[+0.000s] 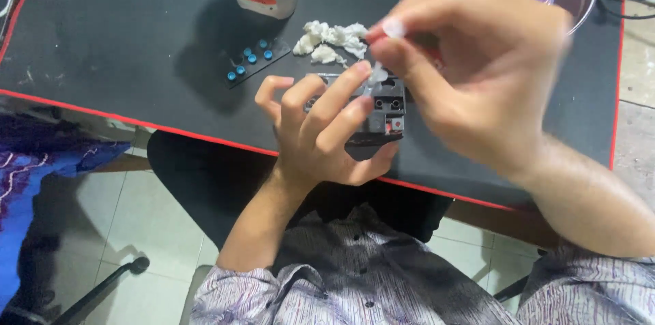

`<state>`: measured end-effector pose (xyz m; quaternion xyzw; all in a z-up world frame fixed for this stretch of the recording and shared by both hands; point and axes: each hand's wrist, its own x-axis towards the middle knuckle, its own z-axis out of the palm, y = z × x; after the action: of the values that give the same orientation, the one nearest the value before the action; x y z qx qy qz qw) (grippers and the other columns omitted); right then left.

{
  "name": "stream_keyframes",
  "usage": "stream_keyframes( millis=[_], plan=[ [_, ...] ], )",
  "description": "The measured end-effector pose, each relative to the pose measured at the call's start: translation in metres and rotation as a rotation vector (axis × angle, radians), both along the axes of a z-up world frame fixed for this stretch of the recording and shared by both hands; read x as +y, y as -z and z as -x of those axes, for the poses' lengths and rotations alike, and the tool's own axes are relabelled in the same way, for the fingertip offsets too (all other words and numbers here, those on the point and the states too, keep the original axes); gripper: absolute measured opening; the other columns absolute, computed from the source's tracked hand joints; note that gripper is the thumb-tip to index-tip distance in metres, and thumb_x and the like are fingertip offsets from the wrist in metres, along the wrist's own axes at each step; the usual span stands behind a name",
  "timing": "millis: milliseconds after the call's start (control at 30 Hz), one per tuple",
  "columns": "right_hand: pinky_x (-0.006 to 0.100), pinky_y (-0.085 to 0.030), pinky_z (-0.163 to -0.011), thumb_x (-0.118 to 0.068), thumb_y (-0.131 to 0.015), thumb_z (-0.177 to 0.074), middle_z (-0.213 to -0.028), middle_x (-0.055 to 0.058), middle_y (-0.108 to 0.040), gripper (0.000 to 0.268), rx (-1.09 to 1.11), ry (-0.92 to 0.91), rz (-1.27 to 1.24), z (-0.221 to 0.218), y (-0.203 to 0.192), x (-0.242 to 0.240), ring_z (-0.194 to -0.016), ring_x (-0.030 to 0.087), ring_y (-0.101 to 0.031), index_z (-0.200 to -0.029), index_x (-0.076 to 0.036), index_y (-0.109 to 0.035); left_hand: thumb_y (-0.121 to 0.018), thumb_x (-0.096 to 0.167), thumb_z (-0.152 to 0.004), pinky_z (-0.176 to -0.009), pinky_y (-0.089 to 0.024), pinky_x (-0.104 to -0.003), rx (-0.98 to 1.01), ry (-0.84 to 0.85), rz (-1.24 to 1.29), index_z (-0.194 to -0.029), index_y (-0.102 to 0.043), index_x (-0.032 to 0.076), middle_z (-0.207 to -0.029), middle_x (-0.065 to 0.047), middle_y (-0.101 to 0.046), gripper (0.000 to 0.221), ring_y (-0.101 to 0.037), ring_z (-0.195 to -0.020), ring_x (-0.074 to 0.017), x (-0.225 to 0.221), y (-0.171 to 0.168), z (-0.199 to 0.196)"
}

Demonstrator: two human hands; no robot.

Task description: Using a syringe to fill the individual cells of a lead-acid battery with electrolyte liquid.

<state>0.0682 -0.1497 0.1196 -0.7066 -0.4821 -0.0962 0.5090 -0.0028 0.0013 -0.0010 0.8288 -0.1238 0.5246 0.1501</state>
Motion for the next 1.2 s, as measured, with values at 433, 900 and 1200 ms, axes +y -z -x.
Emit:
stream_keyframes(
  millis=[433, 900, 1200],
  plan=[
    [0.038, -0.056, -0.087, 0.018, -0.071, -0.112, -0.106, 0.033, -0.066, 0.009, 0.054, -0.030, -0.035, -0.002, 0.002, -0.006, -0.099, 0.037, -0.070, -0.110, 0.021, -0.063, -0.060, 0.059, -0.094, -0.095, -0.036, -0.050, 0.020, -0.015, -0.005, -0.114, -0.056, 0.017, -0.129, 0.001, -0.069, 0.046, -0.057, -0.100, -0.0236, -0.001, 0.001, 0.002],
    [0.030, -0.045, -0.065, 0.017, -0.071, -0.107, -0.098, 0.030, -0.066, 0.010, 0.055, -0.046, -0.022, -0.003, 0.002, -0.003, -0.085, 0.030, -0.062, -0.104, 0.020, -0.062, -0.056, 0.064, -0.096, -0.095, -0.039, -0.049, 0.038, -0.096, -0.100, -0.124, -0.074, 0.021, -0.135, 0.007, -0.059, 0.054, -0.057, -0.100, -0.0215, 0.001, 0.003, 0.002],
    [0.039, -0.055, -0.082, 0.021, -0.072, -0.109, -0.100, 0.032, -0.067, 0.012, 0.008, -0.048, -0.060, -0.005, 0.004, -0.007, -0.094, 0.037, -0.067, -0.106, 0.020, -0.060, -0.053, 0.062, -0.098, -0.096, -0.036, -0.048, 0.062, -0.065, -0.073, -0.125, -0.072, 0.024, -0.135, 0.006, -0.061, 0.051, -0.056, -0.101, -0.0209, 0.001, -0.001, 0.002]
  ],
)
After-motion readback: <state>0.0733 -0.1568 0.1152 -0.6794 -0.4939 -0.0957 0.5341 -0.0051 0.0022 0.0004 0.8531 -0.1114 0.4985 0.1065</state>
